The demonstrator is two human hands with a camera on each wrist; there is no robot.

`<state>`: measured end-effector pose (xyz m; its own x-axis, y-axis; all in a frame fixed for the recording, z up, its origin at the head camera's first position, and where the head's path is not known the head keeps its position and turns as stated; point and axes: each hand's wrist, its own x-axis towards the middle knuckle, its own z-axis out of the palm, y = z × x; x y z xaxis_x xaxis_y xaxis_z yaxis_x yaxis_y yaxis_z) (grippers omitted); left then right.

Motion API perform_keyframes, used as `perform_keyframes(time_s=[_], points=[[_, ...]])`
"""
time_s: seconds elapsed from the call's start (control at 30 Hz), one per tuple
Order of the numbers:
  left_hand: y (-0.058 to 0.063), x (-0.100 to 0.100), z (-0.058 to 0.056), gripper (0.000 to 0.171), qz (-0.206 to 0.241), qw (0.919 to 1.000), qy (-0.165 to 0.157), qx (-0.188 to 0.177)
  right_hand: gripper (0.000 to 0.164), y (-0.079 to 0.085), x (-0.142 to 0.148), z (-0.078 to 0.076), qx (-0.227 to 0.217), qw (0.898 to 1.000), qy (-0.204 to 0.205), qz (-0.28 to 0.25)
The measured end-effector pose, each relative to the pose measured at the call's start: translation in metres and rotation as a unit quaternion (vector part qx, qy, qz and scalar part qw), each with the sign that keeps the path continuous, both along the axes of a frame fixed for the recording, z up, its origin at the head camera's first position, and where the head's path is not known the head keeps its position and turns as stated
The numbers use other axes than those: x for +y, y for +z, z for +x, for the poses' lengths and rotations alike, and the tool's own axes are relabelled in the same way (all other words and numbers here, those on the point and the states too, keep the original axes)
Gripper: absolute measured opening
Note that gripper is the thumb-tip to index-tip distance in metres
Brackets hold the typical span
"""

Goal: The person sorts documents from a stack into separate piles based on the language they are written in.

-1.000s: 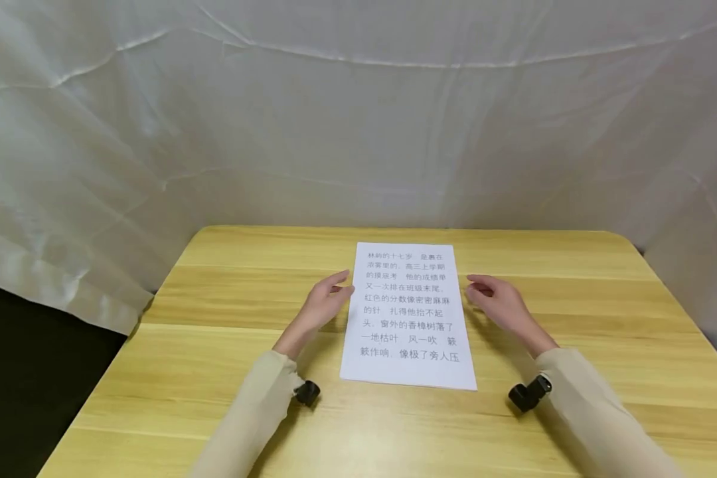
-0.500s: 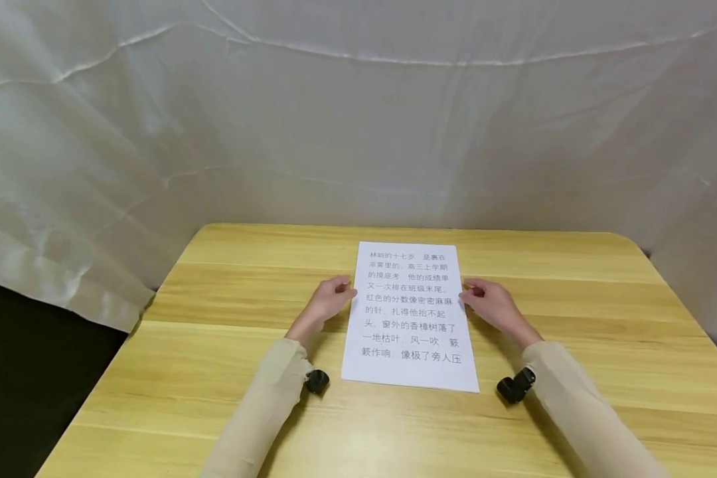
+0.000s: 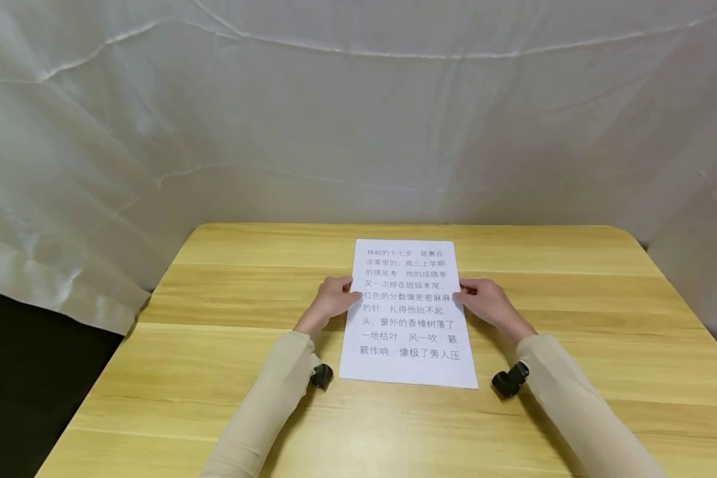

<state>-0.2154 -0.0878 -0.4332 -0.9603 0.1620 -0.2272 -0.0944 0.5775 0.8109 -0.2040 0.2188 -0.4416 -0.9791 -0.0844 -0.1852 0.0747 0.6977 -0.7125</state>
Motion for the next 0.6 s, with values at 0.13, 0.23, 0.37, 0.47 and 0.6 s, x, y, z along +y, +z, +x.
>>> perform_keyframes(time_s=[0.13, 0.23, 0.37, 0.47, 0.6], points=[[0.001, 0.0004, 0.0011, 0.008, 0.002, 1.0, 0.005, -0.004, 0.051, 0.0031, -0.003, 0.0015, 0.007, 1.0, 0.006, 0.006], [0.0014, 0.0008, 0.0015, 0.013, 0.007, 0.9999, 0.011, -0.009, 0.05, 0.0047, -0.0056, 0.0031, 0.024, 0.999, 0.018, 0.011], [0.001, 0.0012, 0.0021, 0.015, 0.02, 0.9996, 0.017, -0.011, 0.048, 0.0042, -0.0076, 0.0044, 0.046, 0.998, 0.032, 0.013], [0.0011, 0.0011, 0.0033, 0.019, 0.035, 0.9991, 0.018, -0.014, 0.049, 0.0031, -0.008, 0.0051, 0.053, 0.998, 0.035, 0.012], [0.0014, 0.0011, 0.0049, 0.028, 0.047, 0.9986, 0.017, -0.019, 0.051, 0.0015, -0.0072, 0.0066, 0.056, 0.998, 0.042, 0.004]])
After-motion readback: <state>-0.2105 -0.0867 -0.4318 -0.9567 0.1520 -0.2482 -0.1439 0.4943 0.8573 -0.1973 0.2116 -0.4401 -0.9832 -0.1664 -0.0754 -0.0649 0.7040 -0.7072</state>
